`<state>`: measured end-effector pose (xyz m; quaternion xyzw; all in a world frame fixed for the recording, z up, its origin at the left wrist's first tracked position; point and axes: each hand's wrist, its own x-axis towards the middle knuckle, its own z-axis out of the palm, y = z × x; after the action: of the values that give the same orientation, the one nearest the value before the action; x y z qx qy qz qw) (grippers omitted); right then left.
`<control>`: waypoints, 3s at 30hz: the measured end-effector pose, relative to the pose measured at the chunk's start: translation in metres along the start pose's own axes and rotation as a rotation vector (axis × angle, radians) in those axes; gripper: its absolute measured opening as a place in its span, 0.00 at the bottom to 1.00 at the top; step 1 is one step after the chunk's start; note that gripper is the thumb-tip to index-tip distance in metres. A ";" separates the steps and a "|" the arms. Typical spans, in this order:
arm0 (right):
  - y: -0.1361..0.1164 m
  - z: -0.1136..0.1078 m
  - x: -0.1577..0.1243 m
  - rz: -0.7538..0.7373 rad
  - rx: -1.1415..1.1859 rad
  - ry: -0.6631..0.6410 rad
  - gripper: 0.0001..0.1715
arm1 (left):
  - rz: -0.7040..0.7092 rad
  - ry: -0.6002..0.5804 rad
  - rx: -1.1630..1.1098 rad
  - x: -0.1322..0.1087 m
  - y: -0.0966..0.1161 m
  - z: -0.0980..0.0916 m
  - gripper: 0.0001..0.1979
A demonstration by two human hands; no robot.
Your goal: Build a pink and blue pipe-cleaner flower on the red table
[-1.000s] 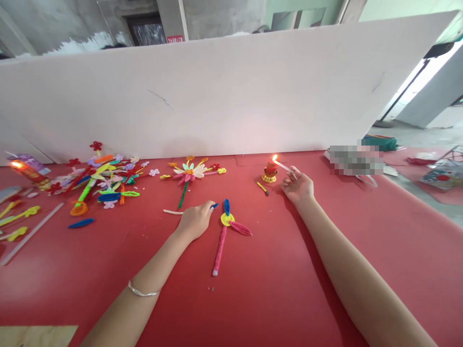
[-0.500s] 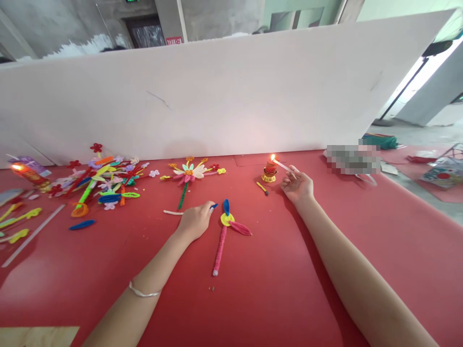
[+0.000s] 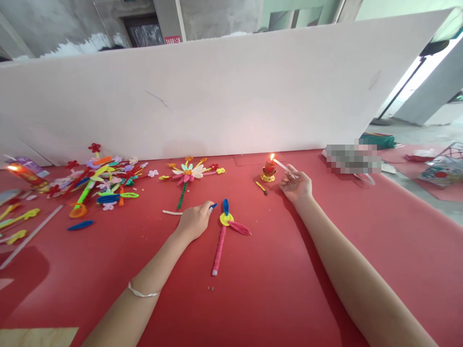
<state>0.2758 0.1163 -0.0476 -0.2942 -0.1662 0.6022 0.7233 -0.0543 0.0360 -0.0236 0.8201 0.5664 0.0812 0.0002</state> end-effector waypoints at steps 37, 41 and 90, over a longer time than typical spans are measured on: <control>0.007 0.009 -0.016 0.022 -0.049 -0.036 0.14 | -0.241 -0.017 -1.103 0.005 0.011 -0.003 0.16; 0.023 0.014 -0.047 0.156 -0.160 -0.163 0.14 | -0.298 -0.351 -1.676 0.004 0.022 -0.016 0.21; 0.042 0.052 -0.152 -1.045 -1.658 -0.344 0.18 | -0.020 -0.274 -0.999 -0.020 0.063 -0.027 0.17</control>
<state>0.1788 -0.0149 -0.0161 -0.5053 -0.7458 -0.0641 0.4294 -0.0068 -0.0076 0.0065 0.7174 0.4612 0.2335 0.4669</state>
